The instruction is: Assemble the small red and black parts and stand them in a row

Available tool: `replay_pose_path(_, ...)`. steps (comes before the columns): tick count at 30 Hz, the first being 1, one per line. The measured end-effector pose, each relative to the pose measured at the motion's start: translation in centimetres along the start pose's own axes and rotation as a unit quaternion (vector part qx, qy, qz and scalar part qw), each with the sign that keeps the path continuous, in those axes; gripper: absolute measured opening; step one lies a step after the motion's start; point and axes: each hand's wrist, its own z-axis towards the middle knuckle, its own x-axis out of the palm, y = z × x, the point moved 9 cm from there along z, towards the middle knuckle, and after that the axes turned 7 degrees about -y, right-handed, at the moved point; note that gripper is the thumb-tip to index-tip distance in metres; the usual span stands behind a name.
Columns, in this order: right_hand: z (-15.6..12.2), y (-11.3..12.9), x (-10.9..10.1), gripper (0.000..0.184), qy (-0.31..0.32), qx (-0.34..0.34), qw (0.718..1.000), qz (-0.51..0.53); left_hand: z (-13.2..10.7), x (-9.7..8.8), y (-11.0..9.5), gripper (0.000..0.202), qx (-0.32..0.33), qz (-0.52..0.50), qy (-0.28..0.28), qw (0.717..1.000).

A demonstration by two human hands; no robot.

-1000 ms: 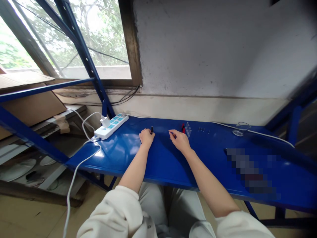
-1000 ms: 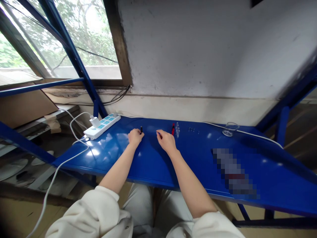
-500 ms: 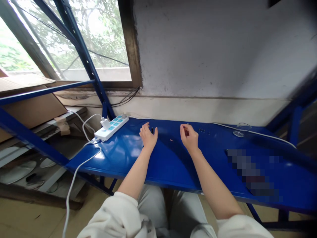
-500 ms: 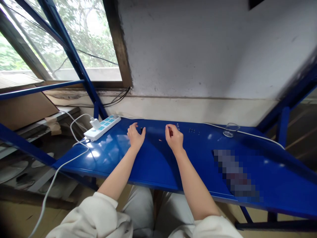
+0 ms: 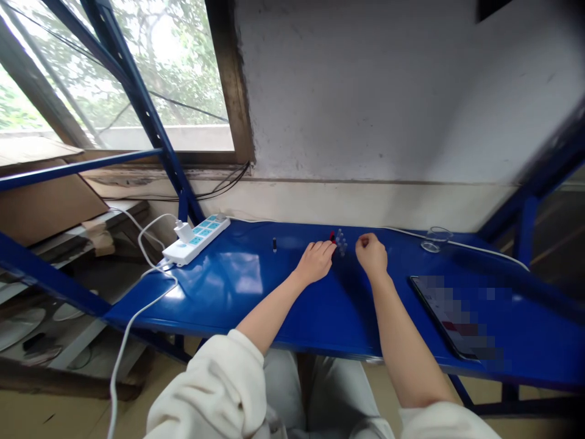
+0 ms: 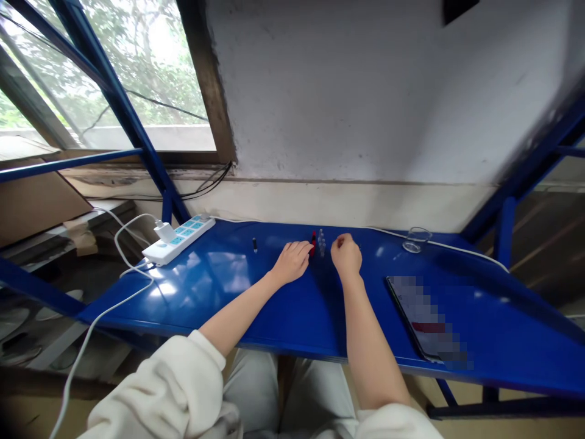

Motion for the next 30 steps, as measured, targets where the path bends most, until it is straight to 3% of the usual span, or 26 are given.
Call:
replay_pose_path(3,-0.4,-0.9,2.4,0.02,0.12,0.0,0.991,-0.054,0.5,0.9,0.3,0.041,-0.01,0.018,0.017,1.0)
replay_pose_path(11,-1.8,-0.9,5.1,0.029,0.226,-0.024,0.968,-0.106,0.3,2.2,0.9,0.043,-0.027,0.055,0.061,0.996)
replay_pose_path(19,-2.3,-1.0,5.8,0.031,0.248,-0.004,0.958,-0.146,0.1,2.3,1.7,0.032,-0.047,0.078,0.062,0.994)
replay_pose_path(30,-2.5,-0.9,6.3,0.026,0.233,-0.022,0.961,-0.145,-0.5,-0.3,3.4,0.024,-0.109,-0.045,-0.04,0.992)
